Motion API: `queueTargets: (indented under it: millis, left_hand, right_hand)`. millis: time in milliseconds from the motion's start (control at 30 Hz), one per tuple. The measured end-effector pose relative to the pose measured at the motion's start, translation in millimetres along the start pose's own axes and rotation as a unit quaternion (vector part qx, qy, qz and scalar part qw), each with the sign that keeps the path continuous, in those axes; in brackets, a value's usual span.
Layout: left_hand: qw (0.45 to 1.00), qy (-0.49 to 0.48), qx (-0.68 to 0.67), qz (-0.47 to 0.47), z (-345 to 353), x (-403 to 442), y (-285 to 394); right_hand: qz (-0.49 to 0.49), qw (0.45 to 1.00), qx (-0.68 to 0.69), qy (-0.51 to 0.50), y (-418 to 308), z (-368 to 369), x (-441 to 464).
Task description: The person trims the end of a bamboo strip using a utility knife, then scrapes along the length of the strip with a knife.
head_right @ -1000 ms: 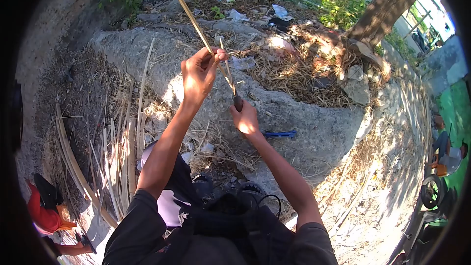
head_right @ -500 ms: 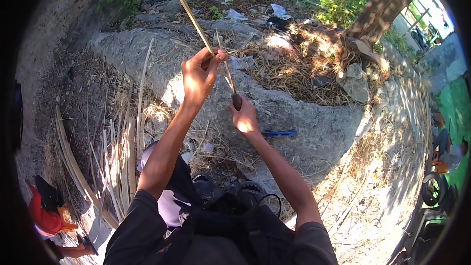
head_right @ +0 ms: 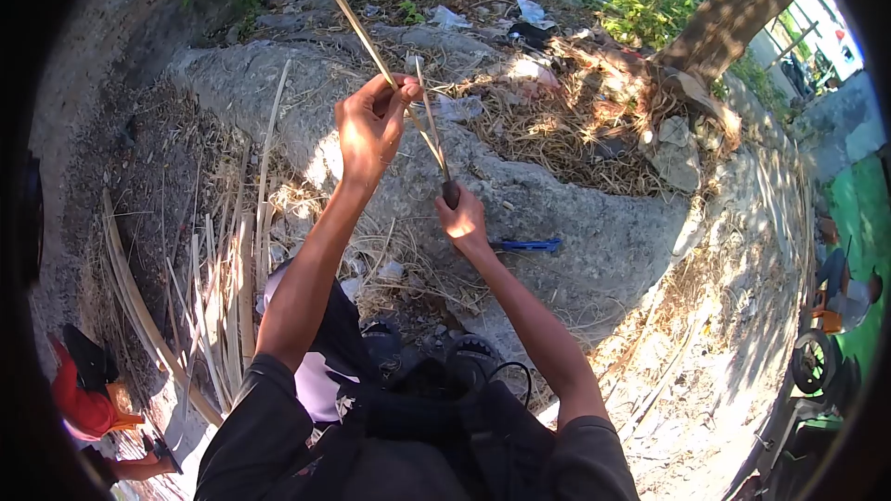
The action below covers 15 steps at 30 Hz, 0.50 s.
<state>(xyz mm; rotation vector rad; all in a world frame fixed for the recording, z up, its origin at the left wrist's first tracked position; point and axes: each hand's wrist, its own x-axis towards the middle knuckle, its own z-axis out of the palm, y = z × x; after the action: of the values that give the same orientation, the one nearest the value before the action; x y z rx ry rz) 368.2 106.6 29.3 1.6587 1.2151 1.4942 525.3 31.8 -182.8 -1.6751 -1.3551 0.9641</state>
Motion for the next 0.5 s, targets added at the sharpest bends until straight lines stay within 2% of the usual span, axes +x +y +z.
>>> queueTargets:
  millis: [67,100,267,300,400,433,500]
  left_hand:
    - [1.0,0.0,-0.007,0.001,-0.6,1.0,-1.8]
    - [1.0,0.013,-0.007,0.002,-0.9,0.6,-1.0]
    - [0.999,0.029,-0.037,-0.025,-1.5,5.1,-3.8]
    - [1.0,0.027,-0.01,-0.009,-1.0,3.5,-3.7]
    - [0.999,0.016,0.008,-0.04,-2.7,1.5,5.1]
    - [0.999,0.032,0.019,-0.007,-1.4,4.0,-0.2]
    - [0.999,0.037,0.018,-0.01,-1.8,7.2,-1.7]
  right_hand:
    - [-0.018,0.999,-0.029,0.019,7.3,2.3,-3.5]
    - [0.014,1.0,-0.02,0.015,1.0,0.2,-7.7]
    - [0.037,0.999,-0.005,-0.009,-16.7,-10.5,-7.3]
    - [0.04,0.999,0.015,-0.016,-12.1,-8.4,-9.7]
    - [0.024,0.999,-0.018,0.011,-13.4,-4.5,-9.3]
    - [0.025,0.999,-0.018,0.009,-15.3,-4.7,-9.1]
    - [0.039,0.999,0.009,-0.007,-22.6,-5.6,-8.8]
